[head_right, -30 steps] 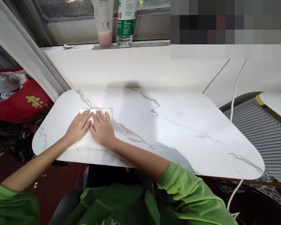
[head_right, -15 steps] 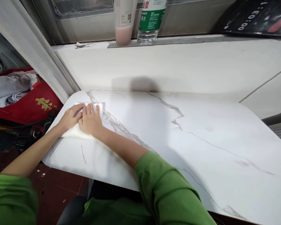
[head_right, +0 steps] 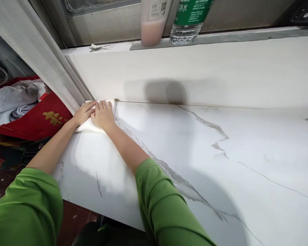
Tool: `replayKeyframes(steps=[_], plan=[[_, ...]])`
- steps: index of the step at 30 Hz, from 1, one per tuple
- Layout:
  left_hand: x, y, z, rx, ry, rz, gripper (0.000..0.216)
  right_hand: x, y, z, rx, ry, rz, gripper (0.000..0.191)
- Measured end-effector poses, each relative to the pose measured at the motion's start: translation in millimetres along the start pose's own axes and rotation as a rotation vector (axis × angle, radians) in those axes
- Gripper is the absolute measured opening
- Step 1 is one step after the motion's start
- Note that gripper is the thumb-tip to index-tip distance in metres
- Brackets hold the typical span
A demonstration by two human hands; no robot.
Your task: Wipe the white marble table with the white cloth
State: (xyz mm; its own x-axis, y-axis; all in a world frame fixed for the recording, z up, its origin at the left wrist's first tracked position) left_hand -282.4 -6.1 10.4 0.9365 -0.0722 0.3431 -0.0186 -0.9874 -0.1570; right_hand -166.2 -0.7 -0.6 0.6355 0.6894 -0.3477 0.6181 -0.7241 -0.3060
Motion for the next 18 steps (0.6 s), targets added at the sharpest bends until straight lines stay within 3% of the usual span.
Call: replayKeyframes(steps=[7, 12, 15, 18], plan=[[16, 116, -16, -0.028, -0.038, 0.000, 0.053, -67, 87, -8, -0.059, -0.052, -0.060, 0.060], [45, 200, -20, -0.041, -0.086, -0.012, 0.053, -101, 153, -27, -0.227, -0.095, -0.183, 0.062], [61, 222, -18, -0.021, -0.118, -0.032, 0.052, -104, 165, -39, -0.366, -0.198, -0.184, 0.065], [66, 215, -16, -0.001, -0.129, -0.030, 0.051, -98, 153, -41, -0.401, -0.356, -0.062, 0.067]])
Point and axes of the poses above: each hand's wrist, its own y-axis away from the middle knuckle, its own z-axis out of the palm, x = y × z, the point moved 4 cm from there along -y, towards the middle knuckle, and after that the axes turned 3 degrees about -z, right-handed, at the moved point
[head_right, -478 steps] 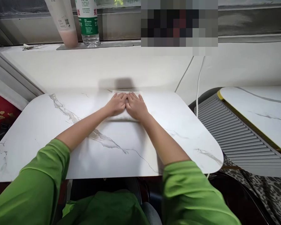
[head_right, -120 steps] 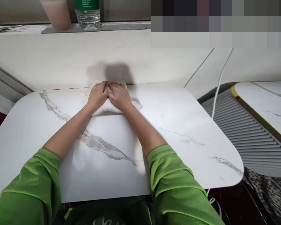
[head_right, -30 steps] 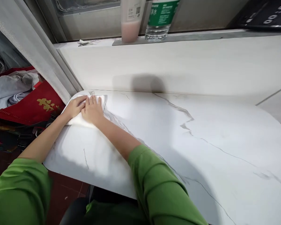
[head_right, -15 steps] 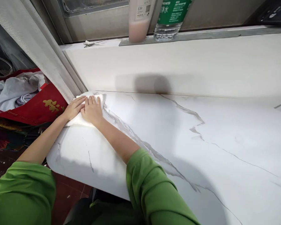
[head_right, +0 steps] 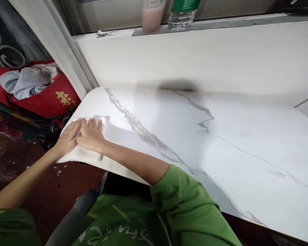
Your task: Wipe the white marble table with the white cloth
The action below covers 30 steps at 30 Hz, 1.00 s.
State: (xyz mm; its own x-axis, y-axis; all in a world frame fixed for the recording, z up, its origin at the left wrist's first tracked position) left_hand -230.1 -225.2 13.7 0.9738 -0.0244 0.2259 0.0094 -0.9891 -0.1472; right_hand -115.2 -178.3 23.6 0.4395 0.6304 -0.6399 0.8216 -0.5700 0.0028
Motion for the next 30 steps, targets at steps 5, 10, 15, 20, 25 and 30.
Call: replayKeyframes(steps=[5, 10, 15, 20, 25, 30], plan=[[-8, -55, 6, 0.040, 0.040, 0.017, 0.047, 25, -34, -10, 0.222, 0.048, 0.029, 0.059], [-11, -137, 21, 0.062, 0.057, 0.036, 0.041, 75, -74, -35, 0.360, 0.224, 0.001, 0.056], [1, -220, 36, 0.069, 0.104, 0.009, 0.041, 129, -108, -81, 0.402, 0.285, 0.071, 0.054], [9, -252, 46, 0.053, 0.116, 0.027, 0.045, 154, -112, -102, 0.451, 0.360, 0.159, 0.053], [17, -230, 41, 0.148, 0.171, 0.108, 0.053, 151, -102, -98, 0.375, 0.375, 0.140, 0.059], [46, -191, 44, 0.017, 0.116, 0.083, 0.054, 139, -64, -88, 0.298, 0.370, 0.141, 0.061]])
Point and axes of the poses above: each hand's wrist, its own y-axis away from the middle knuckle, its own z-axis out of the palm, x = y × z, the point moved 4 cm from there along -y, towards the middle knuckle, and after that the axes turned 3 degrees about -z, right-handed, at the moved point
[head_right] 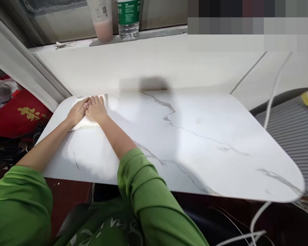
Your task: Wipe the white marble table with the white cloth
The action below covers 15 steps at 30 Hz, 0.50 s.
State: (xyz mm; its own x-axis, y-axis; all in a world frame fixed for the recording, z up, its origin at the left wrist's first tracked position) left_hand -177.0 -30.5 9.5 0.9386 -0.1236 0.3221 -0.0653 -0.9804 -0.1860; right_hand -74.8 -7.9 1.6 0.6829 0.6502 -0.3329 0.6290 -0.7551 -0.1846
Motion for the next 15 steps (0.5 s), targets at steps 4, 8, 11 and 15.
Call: replayKeyframes(steps=[4, 8, 11, 15], plan=[[46, 52, 9, -0.105, -0.066, 0.024, 0.059, -5, 71, -10, -0.004, 0.021, 0.015, 0.060], [104, 121, 20, -0.179, -0.089, 0.146, 0.062, -8, 162, -22, 0.010, 0.065, -0.056, 0.062], [140, 161, 26, -0.174, -0.086, 0.221, 0.066, -7, 217, -29, 0.015, 0.105, -0.104, 0.063], [157, 167, 31, -0.177, -0.074, 0.251, 0.064, 2, 234, -35, -0.028, 0.133, -0.075, 0.063]])
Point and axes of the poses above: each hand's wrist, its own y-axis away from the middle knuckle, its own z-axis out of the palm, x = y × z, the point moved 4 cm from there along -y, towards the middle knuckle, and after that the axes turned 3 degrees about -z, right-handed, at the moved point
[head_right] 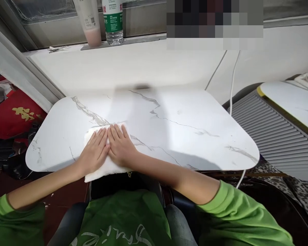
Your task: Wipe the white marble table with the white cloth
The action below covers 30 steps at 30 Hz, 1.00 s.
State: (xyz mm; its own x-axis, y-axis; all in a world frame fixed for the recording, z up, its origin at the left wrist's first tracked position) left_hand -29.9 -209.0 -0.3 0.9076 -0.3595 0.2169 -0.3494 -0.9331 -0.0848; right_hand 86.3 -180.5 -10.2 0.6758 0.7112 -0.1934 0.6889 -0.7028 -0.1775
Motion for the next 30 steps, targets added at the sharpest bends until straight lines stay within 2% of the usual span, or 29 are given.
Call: replayKeyframes(steps=[3, 6, 9, 13, 17, 20, 23, 30], plan=[[-17, -32, 0, 0.022, 0.006, -0.022, 0.059, 20, -29, 0, -0.039, -0.027, 0.067, 0.063], [-43, -84, 0, 0.003, 0.009, -0.025, 0.056, 49, -75, 2, -0.088, -0.081, 0.166, 0.062], [-62, -144, -1, 0.007, 0.035, -0.003, 0.054, 85, -115, -1, -0.011, -0.093, 0.291, 0.059], [-66, -214, 4, 0.071, 0.052, 0.001, 0.052, 139, -143, -8, 0.164, -0.088, 0.343, 0.054], [-55, -255, 19, 0.132, 0.024, -0.039, 0.050, 185, -148, -12, 0.180, -0.083, 0.280, 0.050], [-40, -264, 26, 0.158, 0.034, -0.012, 0.050, 202, -136, -14, 0.185, -0.071, 0.303, 0.051], [-15, -256, 31, 0.120, 0.046, 0.032, 0.051, 202, -107, -18, 0.167, -0.047, 0.366, 0.053], [75, -199, 44, 0.047, 0.113, 0.030, 0.057, 181, -2, -34, 0.107, -0.028, 0.421, 0.057]])
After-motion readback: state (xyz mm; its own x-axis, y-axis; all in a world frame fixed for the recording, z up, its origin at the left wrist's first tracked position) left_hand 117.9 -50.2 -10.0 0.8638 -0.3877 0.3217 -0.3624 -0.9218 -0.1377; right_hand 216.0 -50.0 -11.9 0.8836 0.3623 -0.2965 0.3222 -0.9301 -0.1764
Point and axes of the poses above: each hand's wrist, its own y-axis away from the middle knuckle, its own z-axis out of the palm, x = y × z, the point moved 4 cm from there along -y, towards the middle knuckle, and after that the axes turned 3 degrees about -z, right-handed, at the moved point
